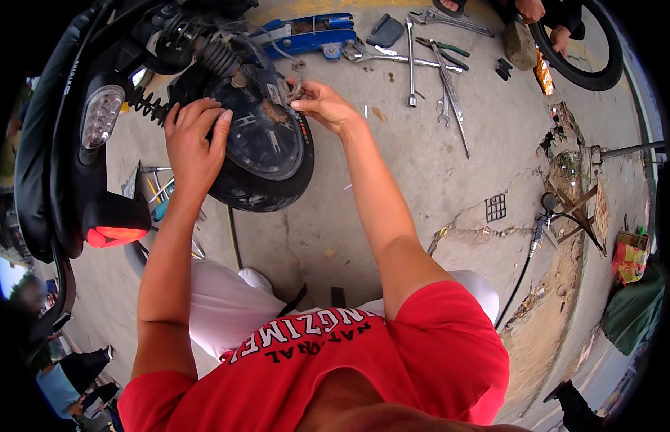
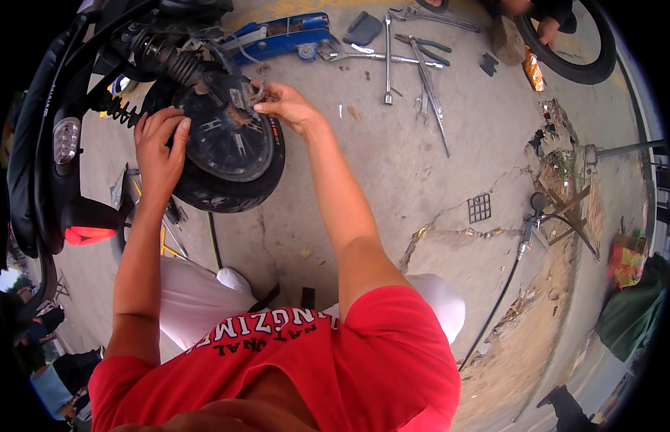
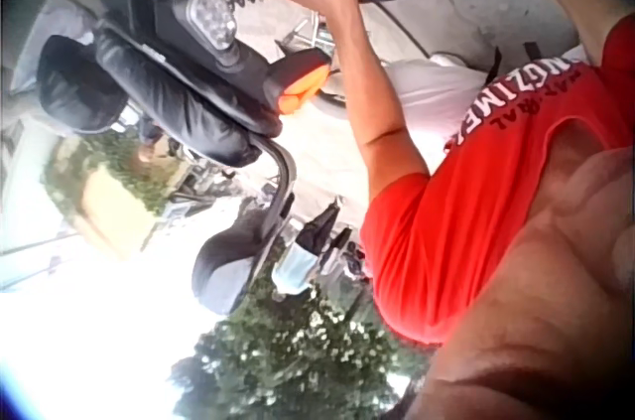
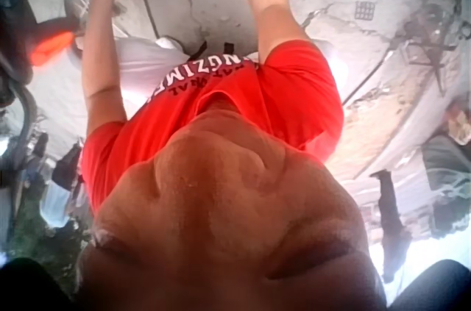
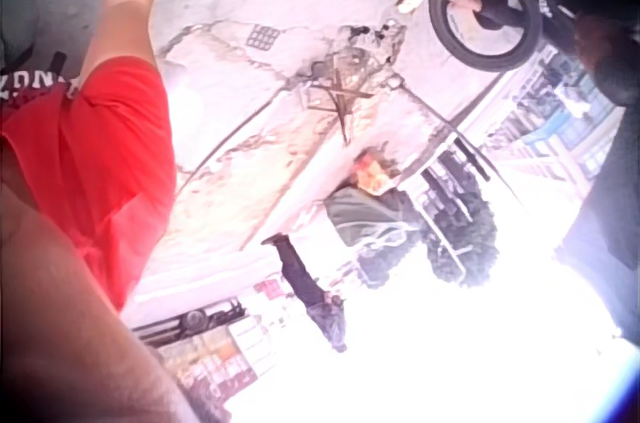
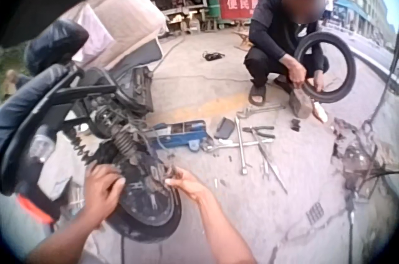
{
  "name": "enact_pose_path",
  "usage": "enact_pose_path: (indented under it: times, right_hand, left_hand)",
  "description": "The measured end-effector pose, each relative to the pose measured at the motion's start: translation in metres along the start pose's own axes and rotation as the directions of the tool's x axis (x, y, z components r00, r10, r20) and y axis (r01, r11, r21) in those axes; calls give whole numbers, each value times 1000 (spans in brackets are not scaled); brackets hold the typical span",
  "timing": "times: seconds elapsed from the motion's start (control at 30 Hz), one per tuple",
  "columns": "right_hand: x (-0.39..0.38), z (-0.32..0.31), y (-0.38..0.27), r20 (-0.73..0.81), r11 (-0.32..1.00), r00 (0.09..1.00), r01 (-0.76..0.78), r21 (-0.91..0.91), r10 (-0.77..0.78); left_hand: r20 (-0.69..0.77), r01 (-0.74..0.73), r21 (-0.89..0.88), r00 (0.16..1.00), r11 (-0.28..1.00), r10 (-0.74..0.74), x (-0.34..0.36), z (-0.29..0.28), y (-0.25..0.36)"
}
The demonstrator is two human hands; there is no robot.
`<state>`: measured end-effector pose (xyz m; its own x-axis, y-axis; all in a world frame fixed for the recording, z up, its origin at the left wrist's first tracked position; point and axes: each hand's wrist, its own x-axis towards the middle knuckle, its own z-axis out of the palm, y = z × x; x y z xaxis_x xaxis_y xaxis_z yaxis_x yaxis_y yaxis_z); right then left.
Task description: The person removes a motorcycle tire, inflates it with an air hose, and then reinstalls it onto the motorcycle. They use a T-handle wrench to tighten the axle nut and secure the wheel.
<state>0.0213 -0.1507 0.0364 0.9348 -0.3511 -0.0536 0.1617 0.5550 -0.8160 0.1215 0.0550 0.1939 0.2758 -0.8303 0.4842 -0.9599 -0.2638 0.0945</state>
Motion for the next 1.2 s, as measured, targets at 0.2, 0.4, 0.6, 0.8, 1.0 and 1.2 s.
enact_pose_path:
  times: [0.2, 0.4, 0.6, 0.8, 1.0, 1.2]
  right_hand:
    - [6, -14, 7, 41, 998, 999, 17, -58, -15]
    - [15, -12, -4, 103, 964, 995, 29, -264, -2]
    - [10, -44, 3, 141, 994, 990, 1, -108, 14]
    - [32, -198, 78, -644, 726, 725, -305, -617, -243]
    - [76, -229, 61, -421, 299, 653, -297, -907, -630]
    - [88, -237, 58, -422, 135, 683, -432, -892, -597]
  left_hand:
    - [-32, 7, 14, 999, 1000, -6, 3, 5, 4]
    - [10, 19, 143, 1000, 990, -20, 3, 3, 3]
    - [-12, 126, 199, 992, 972, -126, -1, 4, 4]
    - [31, 183, 191, 981, 964, -193, 3, 7, 16]
    - [86, 199, 269, 970, 943, -229, 4, 3, 18]
    - [24, 267, 223, 960, 938, -279, 9, 10, 14]
